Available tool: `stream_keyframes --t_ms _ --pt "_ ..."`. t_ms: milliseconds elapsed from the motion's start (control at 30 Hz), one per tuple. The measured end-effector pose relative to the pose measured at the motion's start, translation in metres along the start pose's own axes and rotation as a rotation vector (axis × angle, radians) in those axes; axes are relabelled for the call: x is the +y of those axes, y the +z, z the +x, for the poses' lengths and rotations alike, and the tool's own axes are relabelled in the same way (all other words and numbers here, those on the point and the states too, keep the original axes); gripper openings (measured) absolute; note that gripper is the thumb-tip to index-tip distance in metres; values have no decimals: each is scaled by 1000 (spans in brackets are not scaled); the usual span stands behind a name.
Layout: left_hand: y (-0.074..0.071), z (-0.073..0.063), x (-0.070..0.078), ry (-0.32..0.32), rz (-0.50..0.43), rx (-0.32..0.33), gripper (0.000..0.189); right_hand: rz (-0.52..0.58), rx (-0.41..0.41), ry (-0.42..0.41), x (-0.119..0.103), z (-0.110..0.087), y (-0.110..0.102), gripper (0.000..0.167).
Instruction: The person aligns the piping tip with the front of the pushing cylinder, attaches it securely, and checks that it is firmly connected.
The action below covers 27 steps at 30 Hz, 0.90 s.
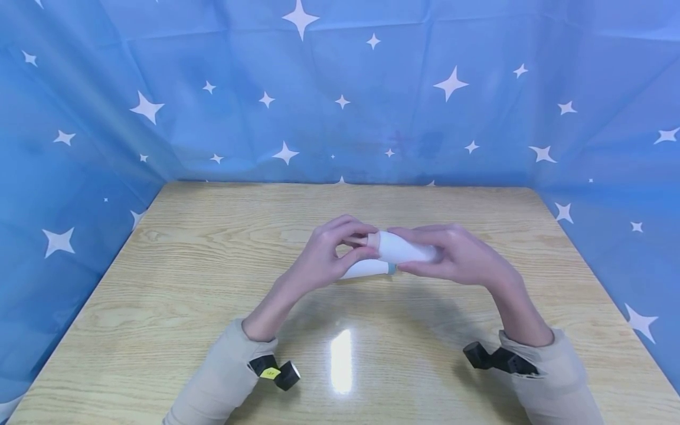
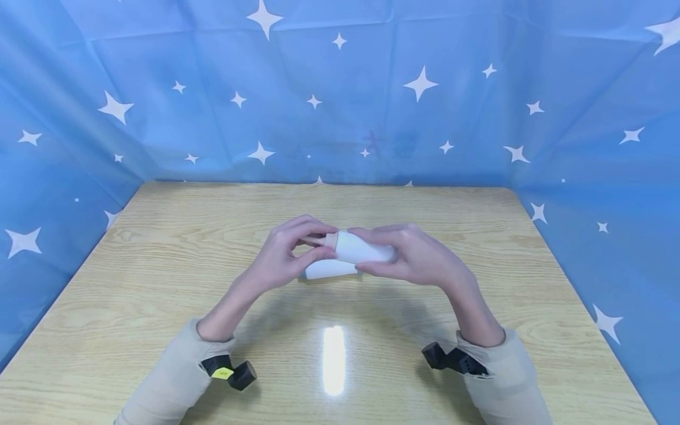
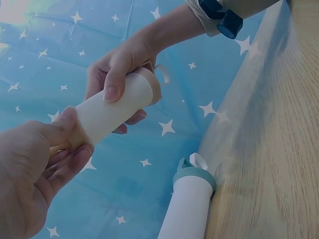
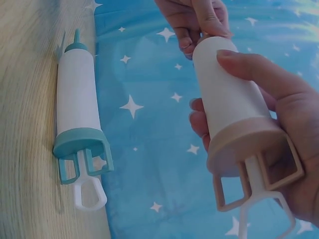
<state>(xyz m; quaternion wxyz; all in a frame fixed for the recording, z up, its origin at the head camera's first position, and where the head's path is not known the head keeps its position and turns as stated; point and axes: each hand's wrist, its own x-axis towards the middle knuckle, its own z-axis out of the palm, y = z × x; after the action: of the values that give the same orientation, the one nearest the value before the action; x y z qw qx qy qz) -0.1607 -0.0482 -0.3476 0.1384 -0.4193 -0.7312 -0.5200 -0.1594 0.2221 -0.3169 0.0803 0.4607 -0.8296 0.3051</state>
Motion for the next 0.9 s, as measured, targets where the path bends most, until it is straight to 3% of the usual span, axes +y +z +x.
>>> stream_keyframes --t_ms 333,667,900 --pt "0 0 -2 -13 -5 60 31 -41 3 37 -1 1 -2 56" --pt "-2 -1 -9 -33 -24 107 29 -1 -28 96 8 -2 -8 54" --pt "-6 -1 -17 -31 -31 156 32 29 -34 186 17 -6 -13 53"
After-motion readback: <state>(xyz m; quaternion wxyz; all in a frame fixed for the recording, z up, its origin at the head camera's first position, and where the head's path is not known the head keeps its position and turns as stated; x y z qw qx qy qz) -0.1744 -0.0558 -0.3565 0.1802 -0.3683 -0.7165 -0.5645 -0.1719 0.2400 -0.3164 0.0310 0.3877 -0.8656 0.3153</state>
